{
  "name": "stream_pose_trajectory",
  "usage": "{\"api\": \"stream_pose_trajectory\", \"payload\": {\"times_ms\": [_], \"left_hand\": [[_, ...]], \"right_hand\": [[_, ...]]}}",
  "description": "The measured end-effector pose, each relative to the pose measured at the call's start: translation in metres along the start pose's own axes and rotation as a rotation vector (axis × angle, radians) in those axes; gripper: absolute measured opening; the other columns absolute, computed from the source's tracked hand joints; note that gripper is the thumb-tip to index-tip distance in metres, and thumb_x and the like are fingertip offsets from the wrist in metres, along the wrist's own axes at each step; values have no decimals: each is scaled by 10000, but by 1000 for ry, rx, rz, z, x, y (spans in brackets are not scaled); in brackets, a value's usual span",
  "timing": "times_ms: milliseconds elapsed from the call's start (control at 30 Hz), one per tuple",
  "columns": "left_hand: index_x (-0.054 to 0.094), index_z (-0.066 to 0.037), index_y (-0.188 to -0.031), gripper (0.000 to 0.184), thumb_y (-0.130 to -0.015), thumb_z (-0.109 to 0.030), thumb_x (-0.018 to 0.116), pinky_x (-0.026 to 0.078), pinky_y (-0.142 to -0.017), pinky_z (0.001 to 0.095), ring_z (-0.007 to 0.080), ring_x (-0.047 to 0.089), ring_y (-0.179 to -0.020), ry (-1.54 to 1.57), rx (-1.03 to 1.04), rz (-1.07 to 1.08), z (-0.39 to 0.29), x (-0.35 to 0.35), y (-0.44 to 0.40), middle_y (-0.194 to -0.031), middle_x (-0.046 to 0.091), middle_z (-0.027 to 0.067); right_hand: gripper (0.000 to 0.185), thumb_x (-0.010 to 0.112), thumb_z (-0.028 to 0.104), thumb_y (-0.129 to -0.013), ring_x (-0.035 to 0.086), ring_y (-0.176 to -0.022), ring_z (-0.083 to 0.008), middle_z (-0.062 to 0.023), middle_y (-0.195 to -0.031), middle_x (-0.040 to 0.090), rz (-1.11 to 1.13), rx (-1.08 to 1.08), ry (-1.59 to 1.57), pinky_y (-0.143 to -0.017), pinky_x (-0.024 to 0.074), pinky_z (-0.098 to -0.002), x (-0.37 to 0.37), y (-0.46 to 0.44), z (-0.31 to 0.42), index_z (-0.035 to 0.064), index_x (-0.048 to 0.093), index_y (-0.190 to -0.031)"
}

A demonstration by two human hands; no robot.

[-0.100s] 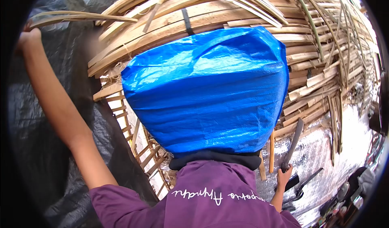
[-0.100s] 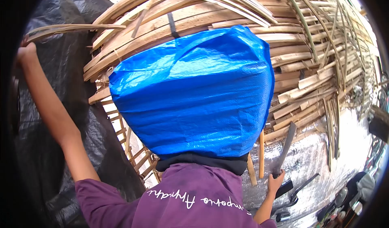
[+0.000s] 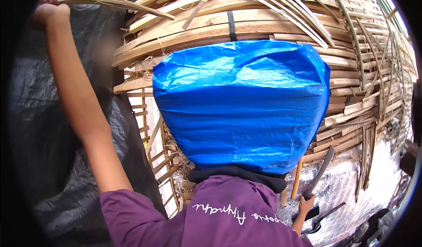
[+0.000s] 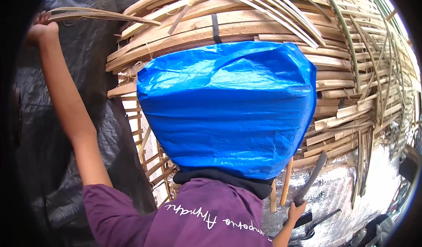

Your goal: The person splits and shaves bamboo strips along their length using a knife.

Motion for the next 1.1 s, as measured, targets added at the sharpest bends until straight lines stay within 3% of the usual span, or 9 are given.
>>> {"api": "stream_pose_trajectory", "payload": {"times_ms": [133, 267, 333, 400, 600, 667, 700, 800, 1100], "left_hand": [[353, -123, -694, 137, -827, -129, 383, 277, -437, 270, 128, 296, -450, -128, 3, -42, -21, 9, 57, -571, 314, 11], [467, -198, -796, 257, -932, -404, 537, 292, -431, 215, 56, 368, -473, -101, 137, -52, -12, -19, 64, -598, 389, -66], [461, -199, -786, 248, -930, -390, 531, 284, -417, 224, 61, 363, -459, -101, 95, -111, 0, -34, 61, -588, 380, -65], [452, -200, -762, 254, -929, -380, 517, 271, -395, 237, 70, 352, -431, -89, 5, -164, 10, -44, 60, -565, 364, -61], [446, -200, -737, 285, -936, -398, 497, 264, -388, 244, 75, 350, -418, -125, 36, -219, 10, -60, 58, -555, 360, -58], [416, -215, -716, 317, -938, -432, 479, 229, -380, 245, 71, 317, -401, -121, -7, -221, 11, -60, 58, -540, 325, -65], [523, -143, -807, 209, -935, -308, 532, 371, -444, 258, 95, 454, -489, -61, -27, -151, 20, -77, 51, -613, 456, -32], [433, -123, -755, 170, -892, -223, 423, 286, -428, 281, 109, 311, -441, -170, 57, -129, 1, -55, 64, -574, 334, -8], [436, -92, -742, 333, -912, -377, 414, 403, -601, 335, 188, 429, -600, -10, -158, 96, 5, -38, 83, -636, 402, 45]], "right_hand": [[399, 642, 167, -705, 606, -804, -392, -186, -862, 611, -173, 114, 293, -787, 471, -444, -18, 11, 23, -2, 498, -1036], [476, 640, 209, -768, 623, -938, -415, -247, -1028, 652, -197, 33, 254, -856, 468, -469, -41, 6, 13, -29, 549, -1170], [383, 661, 171, -817, 647, -785, -369, -217, -907, 664, -384, -372, 376, -728, 515, -427, -54, -24, -44, -73, 572, -1098], [377, 730, 233, -827, 669, -917, -318, -217, -964, 701, -151, 19, 294, -876, 513, -415, -93, 20, 74, -76, 658, -1030], [272, 677, 128, -832, 680, -796, -265, -220, -944, 695, -281, -228, -230, -767, 549, -380, -124, -62, 147, -26, 655, -1055], [244, 668, 155, -873, 553, -532, -184, -74, -717, 573, -303, -487, -407, -479, 445, -302, -119, -140, 121, -9, 568, -1024], [233, 669, 139, -875, 536, -517, -156, -60, -712, 565, -247, -435, -518, -449, 417, -279, -121, -108, 204, 1, 552, -1022], [135, 643, 76, -915, 394, -459, -11, 31, -643, 471, -40, -521, -779, -376, 262, -172, -111, -59, 401, 49, 531, -983], [177, 724, 70, -823, 499, -613, -50, 16, -706, 521, 779, -1172, -739, -525, 420, -227, -10, 104, 725, 31, 560, -878]]}}
Point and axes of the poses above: each hand's wrist, its own y-axis away from the middle knuckle, its own x-axis out of the palm, z = x × y, the point moved 4 cm from there along -y, towards the middle knuckle
